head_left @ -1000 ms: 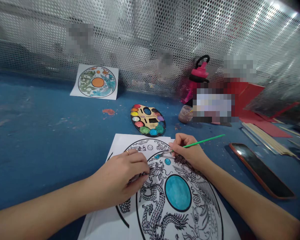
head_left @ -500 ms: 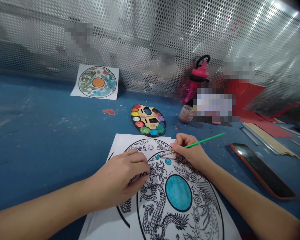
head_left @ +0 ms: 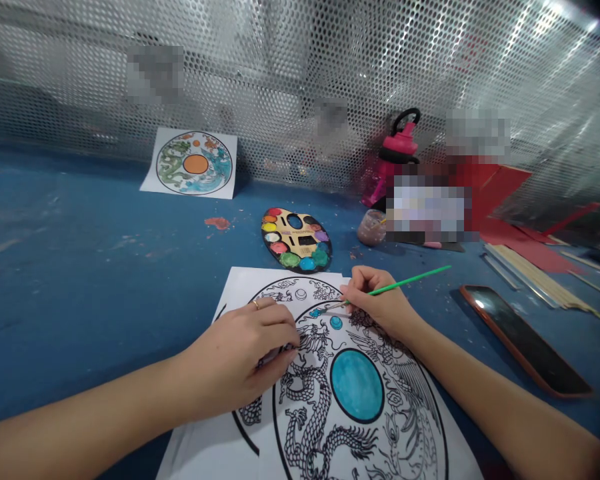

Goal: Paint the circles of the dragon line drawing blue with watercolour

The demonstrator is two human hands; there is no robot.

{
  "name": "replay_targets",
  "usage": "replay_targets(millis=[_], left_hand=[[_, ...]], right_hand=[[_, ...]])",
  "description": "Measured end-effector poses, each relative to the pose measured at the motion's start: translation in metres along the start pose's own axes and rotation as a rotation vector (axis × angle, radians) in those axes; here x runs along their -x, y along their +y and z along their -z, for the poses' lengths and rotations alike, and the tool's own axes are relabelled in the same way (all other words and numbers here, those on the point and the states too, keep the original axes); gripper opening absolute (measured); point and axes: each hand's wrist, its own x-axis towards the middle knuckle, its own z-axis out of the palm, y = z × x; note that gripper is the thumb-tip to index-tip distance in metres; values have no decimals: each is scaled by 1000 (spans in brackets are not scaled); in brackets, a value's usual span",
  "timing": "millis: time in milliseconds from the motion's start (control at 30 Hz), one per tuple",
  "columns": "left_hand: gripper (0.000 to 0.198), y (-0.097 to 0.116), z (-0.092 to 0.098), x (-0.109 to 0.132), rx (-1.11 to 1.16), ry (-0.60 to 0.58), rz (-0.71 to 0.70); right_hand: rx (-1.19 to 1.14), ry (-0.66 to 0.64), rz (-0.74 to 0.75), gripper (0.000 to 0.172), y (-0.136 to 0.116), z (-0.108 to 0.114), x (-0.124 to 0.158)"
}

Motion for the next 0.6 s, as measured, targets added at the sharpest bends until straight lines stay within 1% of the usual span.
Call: replay_targets(millis=[167, 400, 600], left_hand=[[21, 1, 0, 0, -1, -1, 1], [20, -2, -1, 1, -6, 2, 3], [21, 1, 1, 0, -7, 13, -5]], right_hand=[[-15, 19, -3, 32, 0, 0, 0], [23, -22, 0, 31, -2, 0, 2], [24, 2, 9, 31, -1, 0, 0]])
